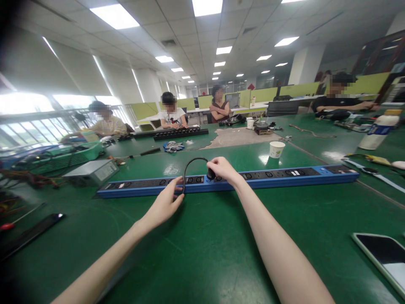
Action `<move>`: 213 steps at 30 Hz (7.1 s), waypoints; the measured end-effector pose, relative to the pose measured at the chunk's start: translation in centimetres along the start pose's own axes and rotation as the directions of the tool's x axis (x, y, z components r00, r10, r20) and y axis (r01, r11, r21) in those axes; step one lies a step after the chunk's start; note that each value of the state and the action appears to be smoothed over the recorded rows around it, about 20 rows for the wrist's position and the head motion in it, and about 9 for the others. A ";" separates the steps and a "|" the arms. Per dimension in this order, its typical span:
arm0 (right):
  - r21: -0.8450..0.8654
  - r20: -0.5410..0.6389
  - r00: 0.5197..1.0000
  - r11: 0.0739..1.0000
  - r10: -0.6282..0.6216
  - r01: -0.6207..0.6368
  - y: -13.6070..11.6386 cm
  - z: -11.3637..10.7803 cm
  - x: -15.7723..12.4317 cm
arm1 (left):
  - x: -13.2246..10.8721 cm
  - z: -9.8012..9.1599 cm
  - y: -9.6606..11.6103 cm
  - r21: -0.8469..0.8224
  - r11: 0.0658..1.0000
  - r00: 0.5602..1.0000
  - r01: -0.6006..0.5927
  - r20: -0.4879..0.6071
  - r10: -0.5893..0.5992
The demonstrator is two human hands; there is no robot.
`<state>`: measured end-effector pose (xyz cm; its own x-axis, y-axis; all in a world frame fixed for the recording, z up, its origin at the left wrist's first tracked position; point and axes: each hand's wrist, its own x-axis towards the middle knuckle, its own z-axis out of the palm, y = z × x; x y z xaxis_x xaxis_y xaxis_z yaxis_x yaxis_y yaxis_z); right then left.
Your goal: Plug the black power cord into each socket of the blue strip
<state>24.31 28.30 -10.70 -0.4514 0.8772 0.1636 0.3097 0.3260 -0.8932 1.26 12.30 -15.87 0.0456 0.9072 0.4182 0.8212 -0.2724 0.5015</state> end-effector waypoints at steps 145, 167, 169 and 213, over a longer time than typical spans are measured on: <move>-0.863 -0.096 0.970 0.504 -0.223 0.030 4.1 -6.9 -6.1 | -1.5 2.0 1.7 0.402 0.899 0.979 -0.176 0.165 0.119; -0.596 -0.458 0.811 0.803 -0.363 0.024 0.1 -17.6 -8.1 | -1.4 1.7 1.8 0.369 0.914 0.978 -0.166 0.183 0.104; -0.594 -0.452 0.825 0.805 -0.339 0.005 0.8 -18.7 -8.4 | -1.4 1.8 1.9 0.369 0.915 0.978 -0.165 0.180 0.104; -0.768 -0.527 0.850 0.425 0.009 -0.480 5.8 -13.7 -6.7 | -1.6 1.9 2.0 0.429 0.887 0.976 -0.172 0.198 0.094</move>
<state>40.59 29.13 -11.24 0.0601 0.9342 0.3516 0.9906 -0.0124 -0.1364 3.93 10.85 -16.94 0.2342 0.9232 0.3046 0.9643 -0.2605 0.0479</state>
